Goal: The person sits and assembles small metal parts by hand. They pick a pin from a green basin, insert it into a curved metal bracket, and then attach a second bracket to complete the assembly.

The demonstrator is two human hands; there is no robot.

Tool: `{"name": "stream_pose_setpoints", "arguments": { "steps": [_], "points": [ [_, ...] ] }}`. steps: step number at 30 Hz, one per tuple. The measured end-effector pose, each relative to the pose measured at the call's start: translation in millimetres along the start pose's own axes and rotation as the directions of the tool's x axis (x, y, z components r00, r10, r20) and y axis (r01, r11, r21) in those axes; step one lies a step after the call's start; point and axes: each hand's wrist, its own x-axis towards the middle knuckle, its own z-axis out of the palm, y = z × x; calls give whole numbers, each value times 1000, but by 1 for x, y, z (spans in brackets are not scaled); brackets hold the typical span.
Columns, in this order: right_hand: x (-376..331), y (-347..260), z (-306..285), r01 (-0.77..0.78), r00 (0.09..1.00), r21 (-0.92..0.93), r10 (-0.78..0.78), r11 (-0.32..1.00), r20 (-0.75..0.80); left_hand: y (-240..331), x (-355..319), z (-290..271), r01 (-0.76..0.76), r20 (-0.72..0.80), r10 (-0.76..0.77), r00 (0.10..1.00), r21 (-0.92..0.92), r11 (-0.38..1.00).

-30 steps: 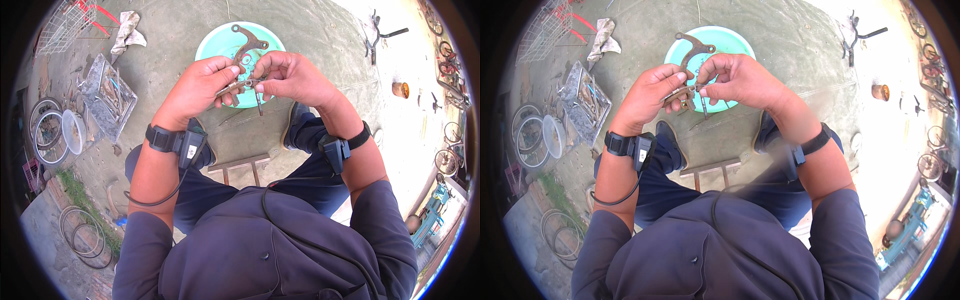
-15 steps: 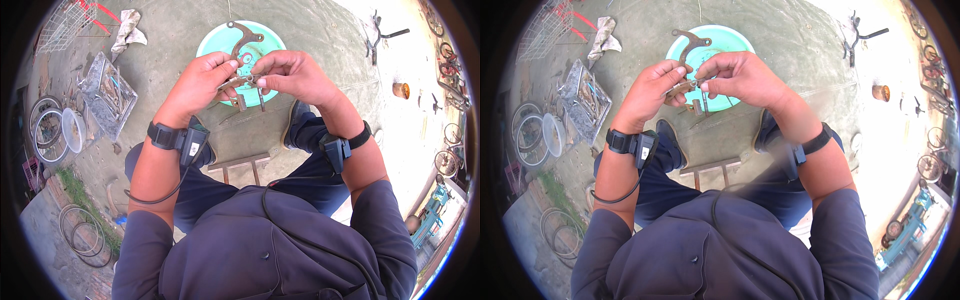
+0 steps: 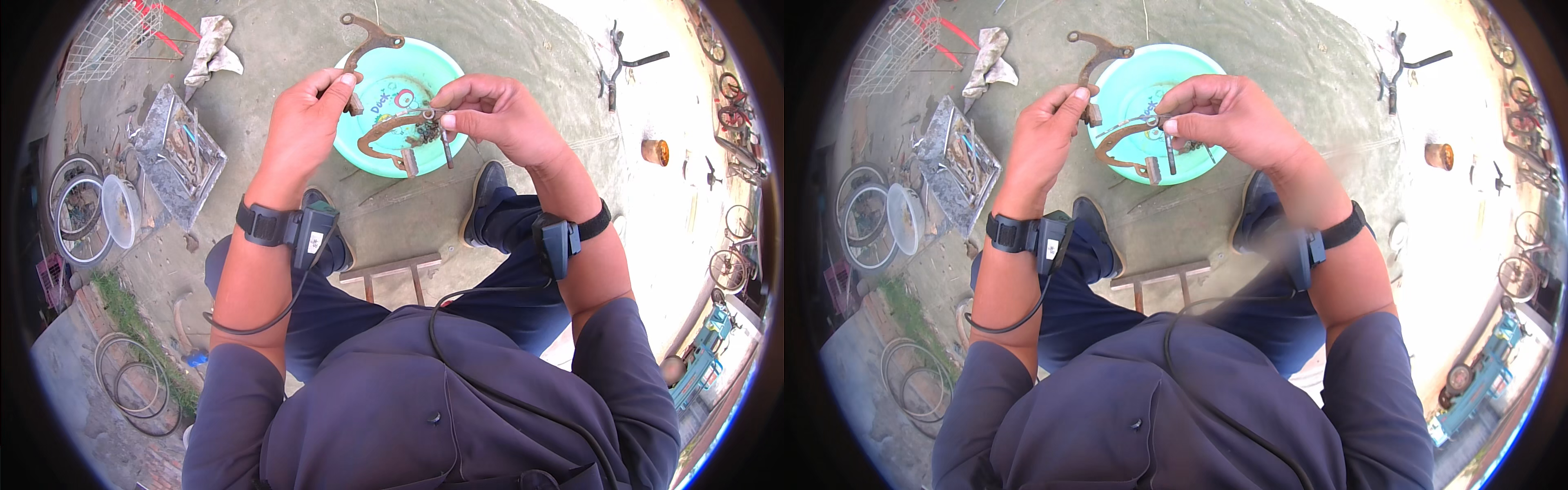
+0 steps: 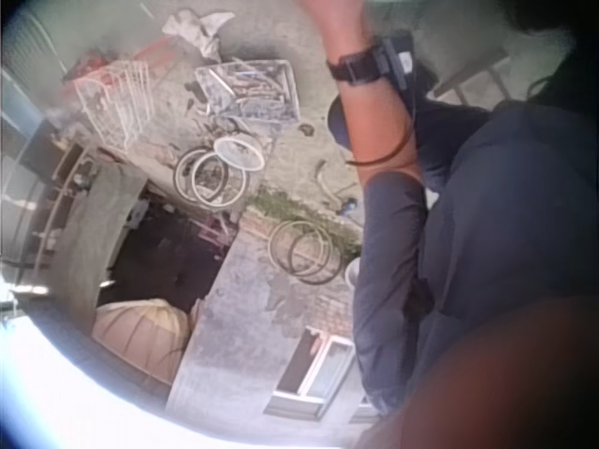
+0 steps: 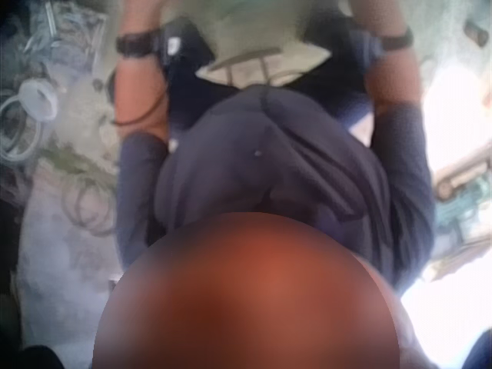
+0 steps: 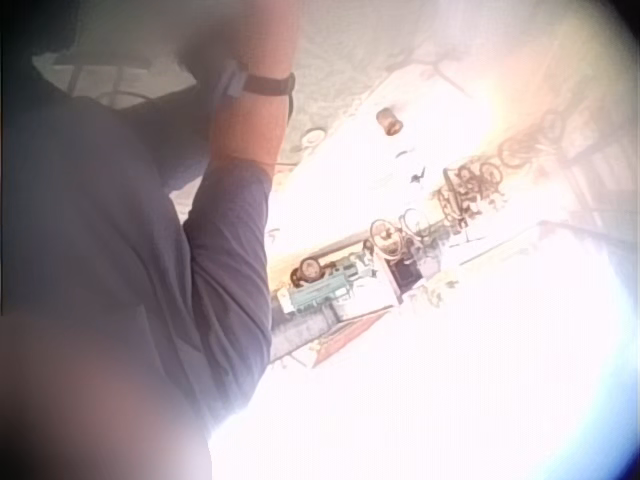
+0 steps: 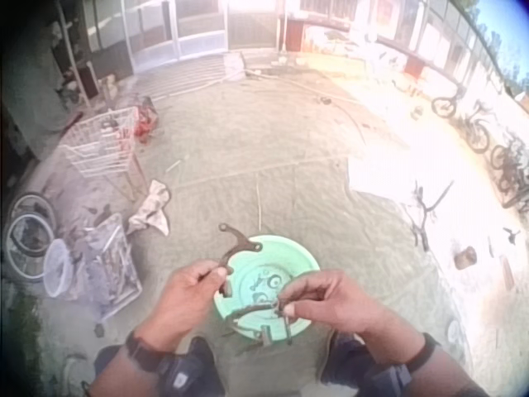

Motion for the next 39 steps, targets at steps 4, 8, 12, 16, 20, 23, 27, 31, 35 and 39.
{"name": "stream_pose_setpoints", "arguments": {
  "steps": [4, 8, 12, 16, 20, 23, 27, 31, 35, 39],
  "points": [
    [2, 0, -9, 11, 999, 27, -9, 1000, -53, -3, 3, -4, -144, -97, 157, 983, 129, 981],
    [4, 3, -17, 62, 996, 47, -59, 997, -70, -5, 2, -7, -17, -52, 13, 999, -75, 997],
    [6, 4, -22, 60, 993, 77, -52, 995, -102, -6, -7, 0, 136, 186, -70, 980, -369, 919],
    [4, 3, -23, 59, 992, 194, -36, 979, -122, -6, -12, 6, 115, 277, 8, 961, -426, 897],
    [4, 2, -22, 41, 994, 229, -18, 972, -104, -5, -13, 5, 29, 315, 94, 944, -364, 931],
    [4, 1, -21, 38, 994, 247, -10, 968, -111, -5, -16, 12, -55, 192, 119, 974, -311, 949],
    [6, 3, -19, 50, 993, 259, -21, 965, -116, -4, -20, 18, -142, 25, 154, 988, -261, 955],
    [7, 5, -19, 50, 991, 232, -19, 971, -132, -3, -23, 21, -190, -45, 185, 982, -206, 960],
    [7, 5, -17, 83, 986, 220, -48, 972, -160, -3, -27, 23, -193, -62, 186, 981, -140, 971],
    [8, 4, -13, 101, 980, 238, -56, 966, -192, -5, -28, 31, -292, -165, 272, 948, -114, 949]
  ]
}}
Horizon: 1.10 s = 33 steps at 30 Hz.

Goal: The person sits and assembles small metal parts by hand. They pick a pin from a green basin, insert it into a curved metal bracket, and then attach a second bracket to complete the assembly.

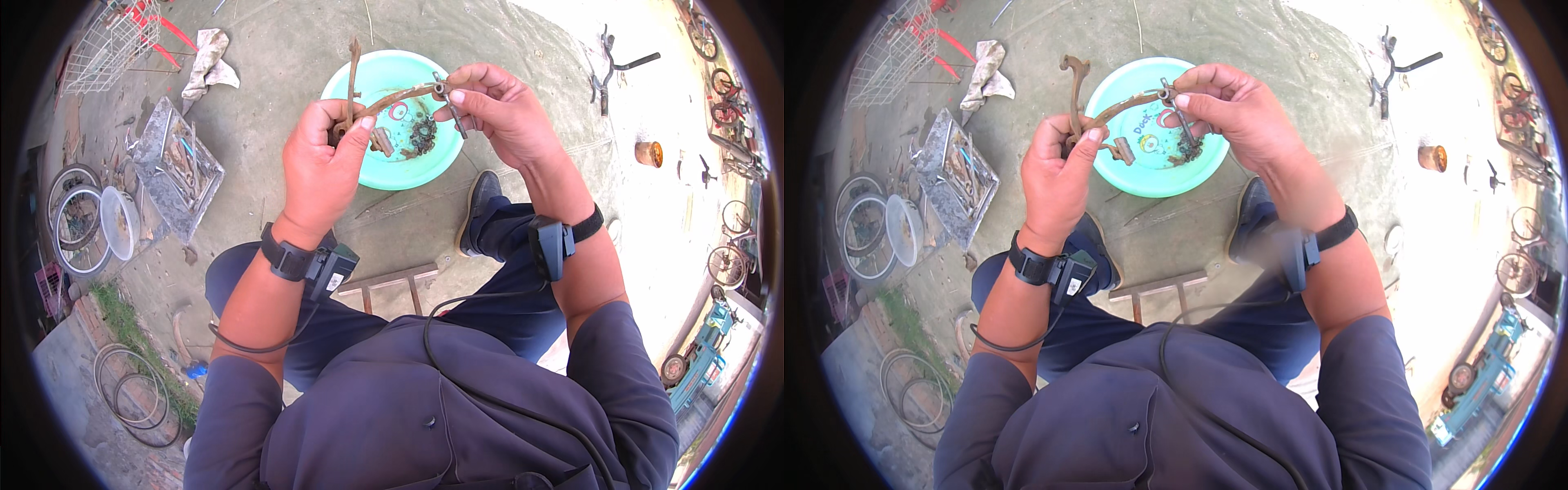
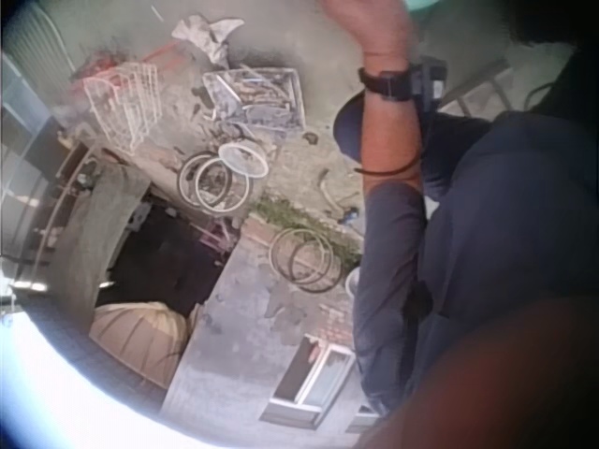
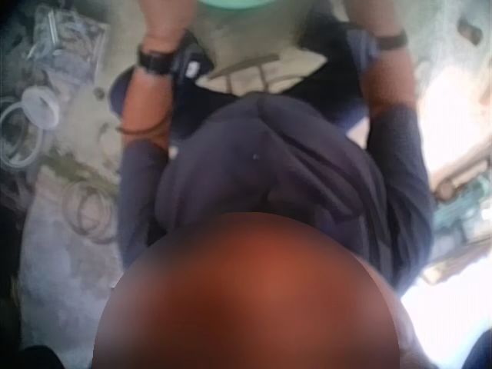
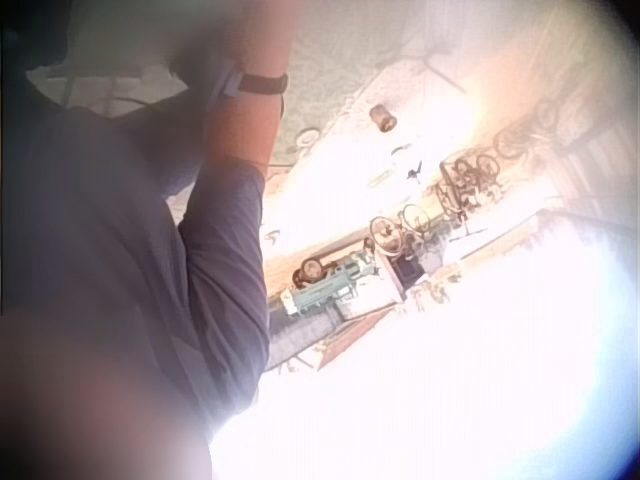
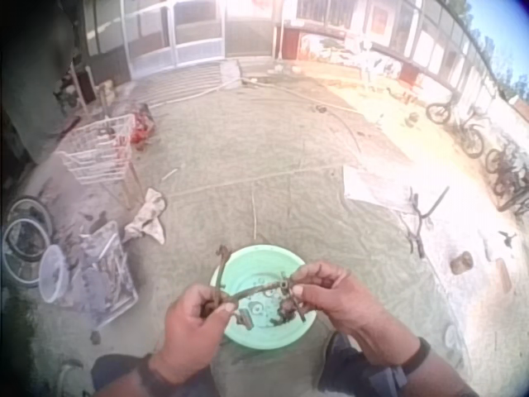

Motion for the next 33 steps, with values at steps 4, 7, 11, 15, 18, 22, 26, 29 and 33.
{"name": "stream_pose_setpoints", "arguments": {
  "steps": [4, 7, 11, 15, 18, 22, 26, 29, 33],
  "points": [
    [0, 2, 3, 9, 1000, -5, -9, 1000, -24, -1, -2, 3, -14, -22, 15, 1000, 25, 1000],
    [1, 3, 3, 15, 1000, 0, -15, 1000, -17, 0, -3, 3, -11, -20, 11, 1000, 24, 1000],
    [1, 3, 0, 5, 1000, 9, -5, 1000, -2, 0, 0, 3, 37, -19, -38, 999, -49, 998],
    [2, 1, -4, 8, 998, 1, -8, 1000, 56, 5, 1, 0, -1, -9, 1, 1000, -11, 1000],
    [3, 0, -4, -2, 997, 2, 2, 1000, 75, 10, 1, -2, -46, -17, 48, 999, 99, 994],
    [1, 3, 2, -31, 987, 10, 29, 999, 156, 14, 0, -5, -107, -4, 109, 994, 178, 978],
    [1, 3, 6, -17, 987, -51, 25, 999, 161, 10, 3, -2, 8, 21, -8, 1000, 19, 1000],
    [-1, 5, 12, -41, 984, -95, 57, 995, 170, 8, 5, -1, 87, 36, -87, 996, 21, 996],
    [-3, 8, 19, -49, 984, -129, 70, 990, 163, 7, 7, 1, 129, 82, -130, 988, 18, 991]
  ]
}}
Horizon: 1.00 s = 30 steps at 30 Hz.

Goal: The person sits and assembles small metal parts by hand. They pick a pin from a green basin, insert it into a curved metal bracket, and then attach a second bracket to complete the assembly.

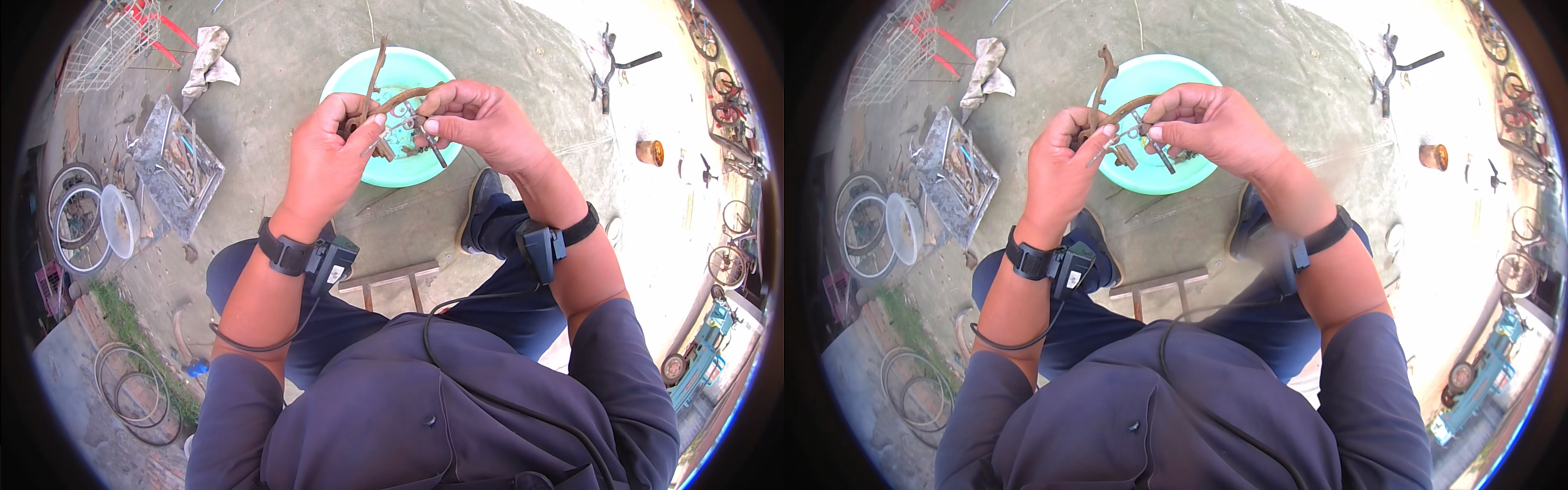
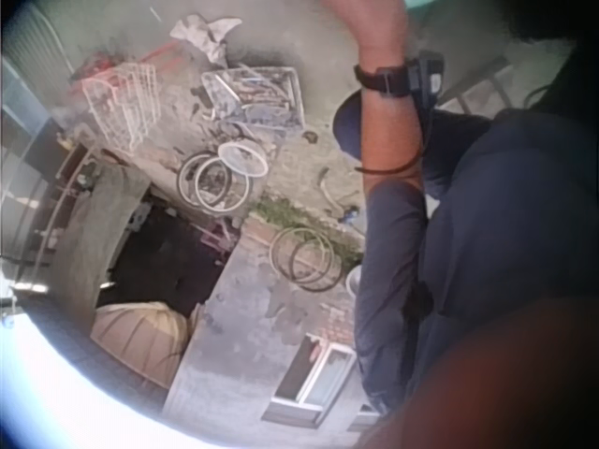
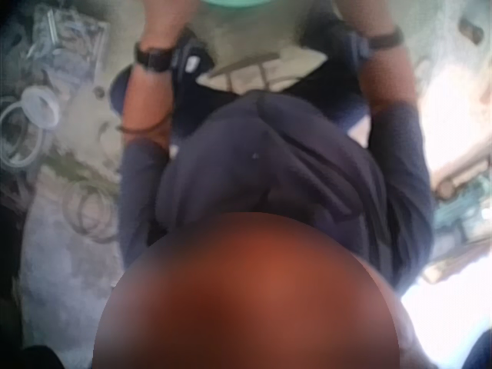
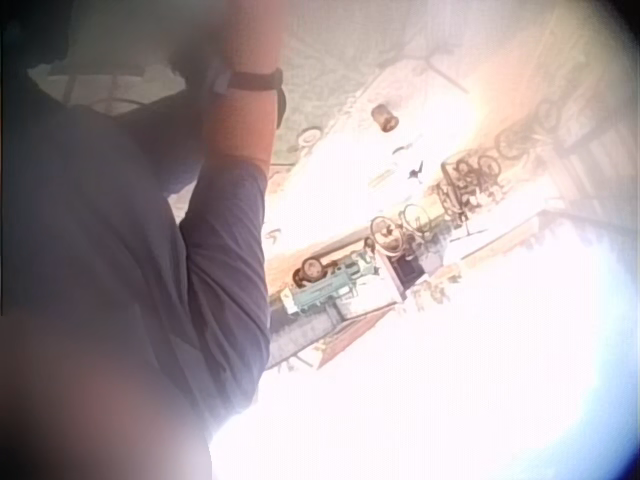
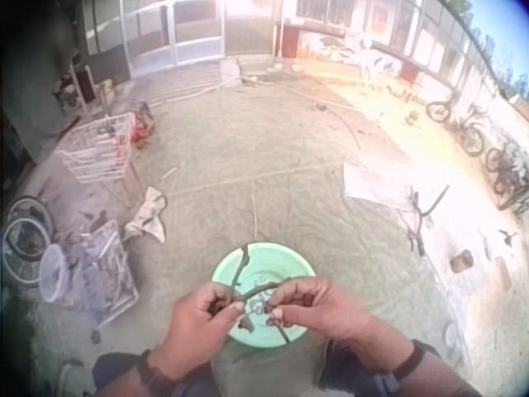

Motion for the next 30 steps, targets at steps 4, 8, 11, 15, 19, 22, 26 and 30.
{"name": "stream_pose_setpoints", "arguments": {
  "steps": [4, 8, 11, 15, 19, 22, 26, 30],
  "points": [
    [0, 1, 2, -19, 1000, -11, 19, 1000, -3, 0, 0, 0, -8, 45, 6, 999, 40, 999],
    [-1, 2, 2, -30, 1000, -4, 30, 1000, -1, 1, 1, 1, -3, 84, 1, 996, 25, 1000],
    [0, 4, 3, -30, 999, 2, 30, 1000, -15, 2, -1, 3, -72, 97, 69, 993, 29, 997],
    [0, 7, 4, -26, 999, 8, 26, 1000, -46, 0, -2, 3, -38, 133, 37, 990, 0, 999],
    [0, 9, 7, 17, 995, 45, -13, 999, -99, -4, -1, 1, 10, 185, -15, 983, 28, 1000],
    [-1, 6, 4, -2, 998, -73, -2, 997, -58, -6, -2, 1, 31, 212, -35, 977, 25, 999],
    [-1, 10, 4, -17, 996, -116, 7, 993, -87, -6, -1, 2, 55, 246, -45, 968, -33, 998],
    [-1, 12, 1, 21, 998, -177, -31, 984, -51, -5, -1, 1, 48, 262, -42, 964, -15, 999]
  ]
}}
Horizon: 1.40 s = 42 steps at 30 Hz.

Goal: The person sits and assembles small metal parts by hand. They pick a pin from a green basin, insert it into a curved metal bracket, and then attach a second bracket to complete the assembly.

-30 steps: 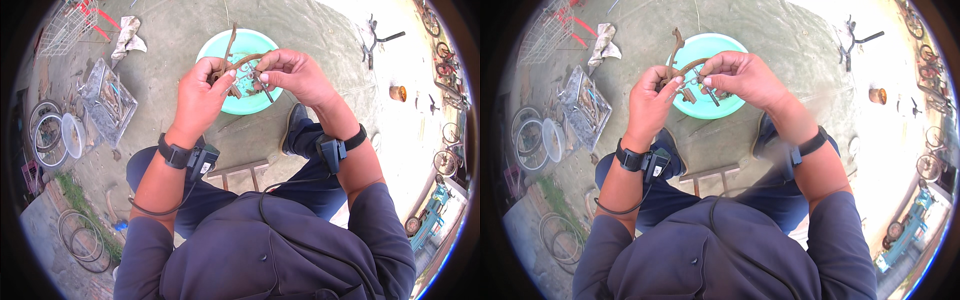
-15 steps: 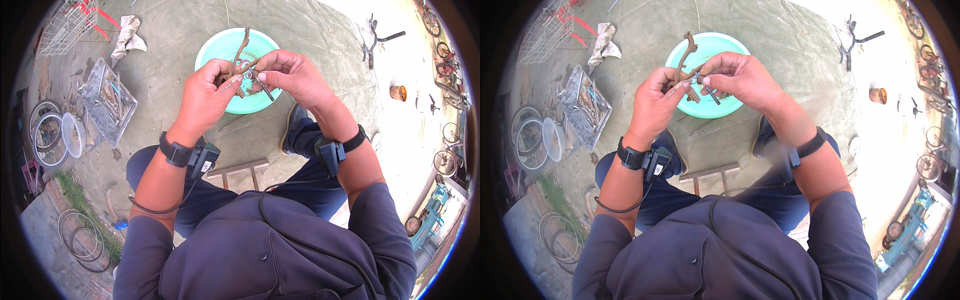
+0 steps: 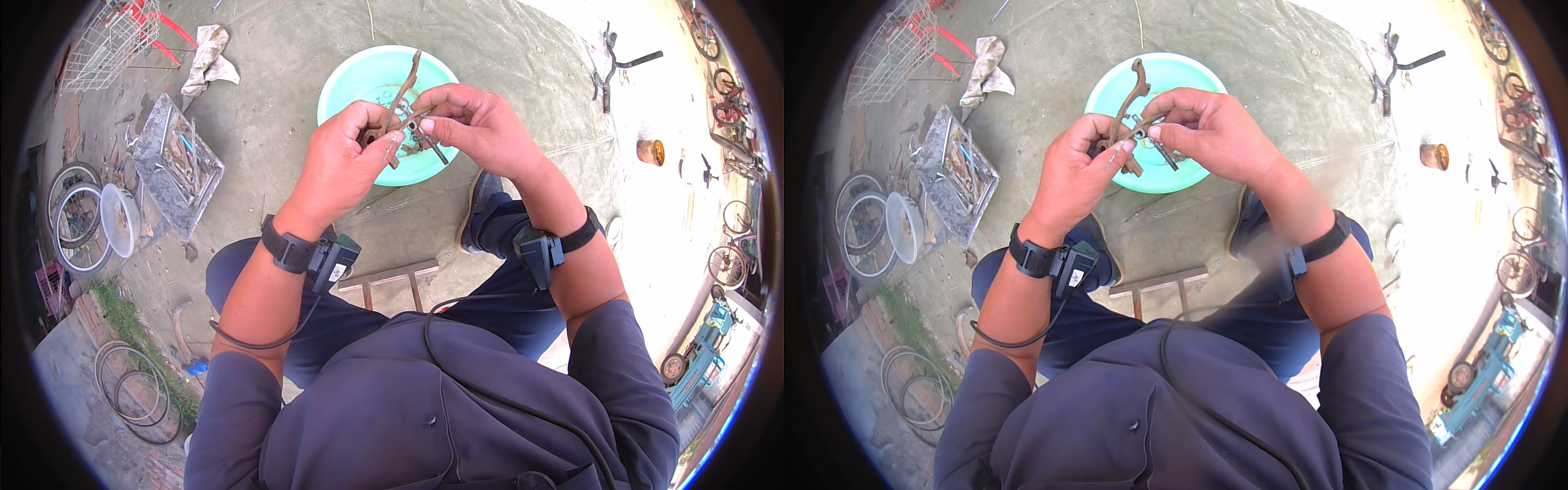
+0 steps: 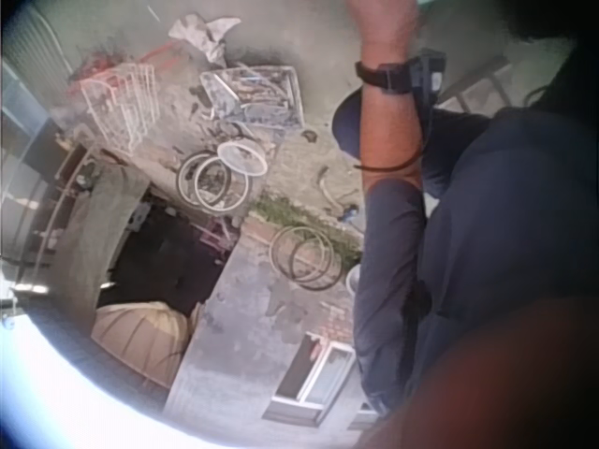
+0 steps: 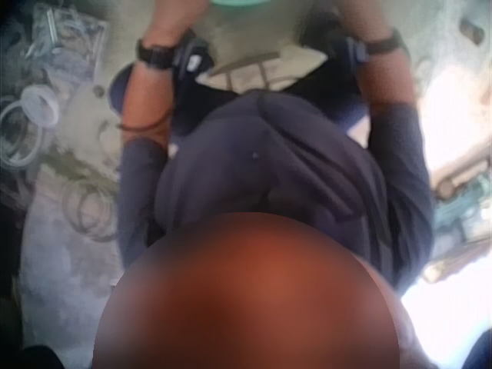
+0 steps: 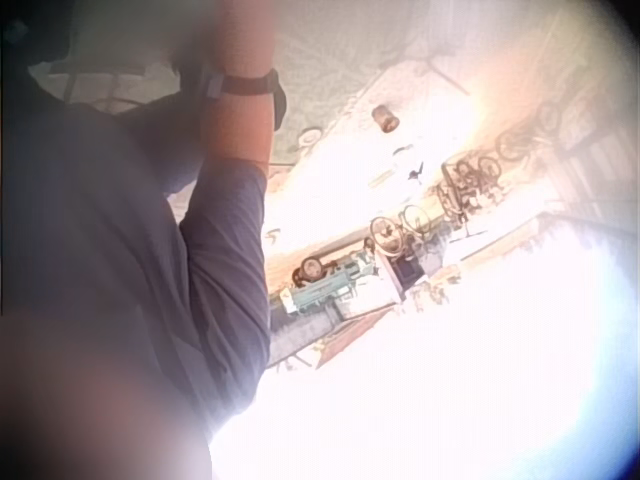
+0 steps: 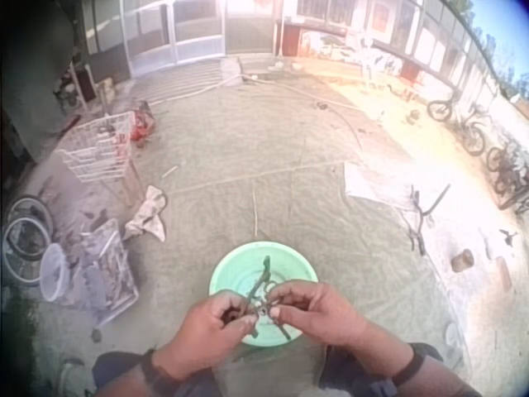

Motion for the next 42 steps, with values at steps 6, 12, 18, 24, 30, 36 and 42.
{"name": "stream_pose_setpoints", "arguments": {
  "steps": [6, 12, 18, 24, 30, 36, 42],
  "points": [
    [-5, -4, 0, -7, 999, -309, -7, 951, -46, -4, -1, 1, 28, -11, -28, 1000, 37, 999],
    [-3, -5, 3, 186, 927, -672, -355, 716, -121, -7, -2, 7, -7, -88, 20, 996, 153, 988],
    [-5, -8, 11, 72, 906, -710, -343, 701, -246, -8, -2, 13, -38, -162, 55, 985, 104, 994],
    [-3, -2, 14, -40, 951, -557, -140, 830, -277, -13, -2, 20, -127, -223, 202, 954, 312, 942],
    [-1, 10, 16, -46, 952, -390, -77, 919, -295, -13, -1, 24, -257, -183, 421, 888, 562, 786],
    [1, 5, 13, -124, 966, -97, 98, 988, -239, -15, 1, 25, -297, -141, 501, 854, 658, 692],
    [2, 5, 22, -171, 948, 188, 214, 967, -237, -14, 1, 30, -323, -94, 542, 835, 714, 622]
  ]
}}
